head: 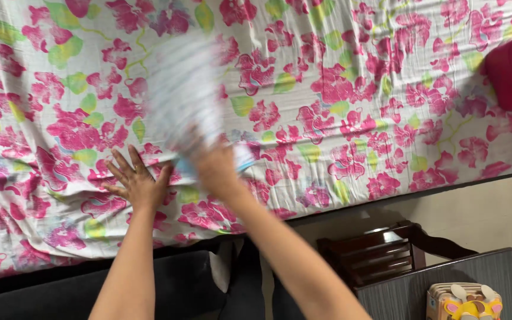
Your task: The person wipes a bedsheet using a small patterned cloth, moving across different areas of the bed and shifting a toy cash register aside.
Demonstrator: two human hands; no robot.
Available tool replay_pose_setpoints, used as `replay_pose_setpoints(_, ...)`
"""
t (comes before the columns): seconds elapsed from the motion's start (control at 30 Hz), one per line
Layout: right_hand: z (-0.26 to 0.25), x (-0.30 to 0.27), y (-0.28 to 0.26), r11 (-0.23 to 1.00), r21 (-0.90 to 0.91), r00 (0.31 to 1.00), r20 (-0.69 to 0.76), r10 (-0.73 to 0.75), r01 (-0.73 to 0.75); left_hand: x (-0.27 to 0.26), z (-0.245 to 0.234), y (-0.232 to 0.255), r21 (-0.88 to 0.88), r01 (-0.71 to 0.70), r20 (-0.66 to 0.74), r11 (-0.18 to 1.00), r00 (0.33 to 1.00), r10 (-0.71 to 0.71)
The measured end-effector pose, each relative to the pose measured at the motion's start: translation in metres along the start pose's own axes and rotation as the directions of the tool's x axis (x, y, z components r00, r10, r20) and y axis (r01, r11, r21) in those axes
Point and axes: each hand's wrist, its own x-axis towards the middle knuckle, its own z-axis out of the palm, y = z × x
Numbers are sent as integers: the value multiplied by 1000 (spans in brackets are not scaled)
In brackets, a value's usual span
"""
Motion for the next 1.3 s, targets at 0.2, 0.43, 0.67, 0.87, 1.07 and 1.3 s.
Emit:
replay_pose_setpoints(0.2,-16,-60,15,994,-112,992,130,1,14,-48,41,-4,138,40,-26,990,999,-36)
replay_pose_setpoints(0.43,-123,-124,171,759,-233,789,-76,609,-608,-120,69,78,166,-186,-36,968,980,195)
replay_pose_setpoints(0.67,-87,-105,131,978,-104,884,-454,114,-180,-145,81,90,47,-276,-41,960,960,278)
replay_pose_setpoints(0.87,-80,-124,51,993,-77,996,-5,-85,84,-150,89,93,106,-165,-27,981,985,169)
replay_pose_setpoints(1.07,-90,-163,179,946,-253,970,-184,159,-203,-168,122,145,132,-369,-125,920,915,385)
replay_pose_setpoints(1.3,-165,-349,351,492,153,337,-556,760,-857,-184,149,236,264,-722,41,639,671,740)
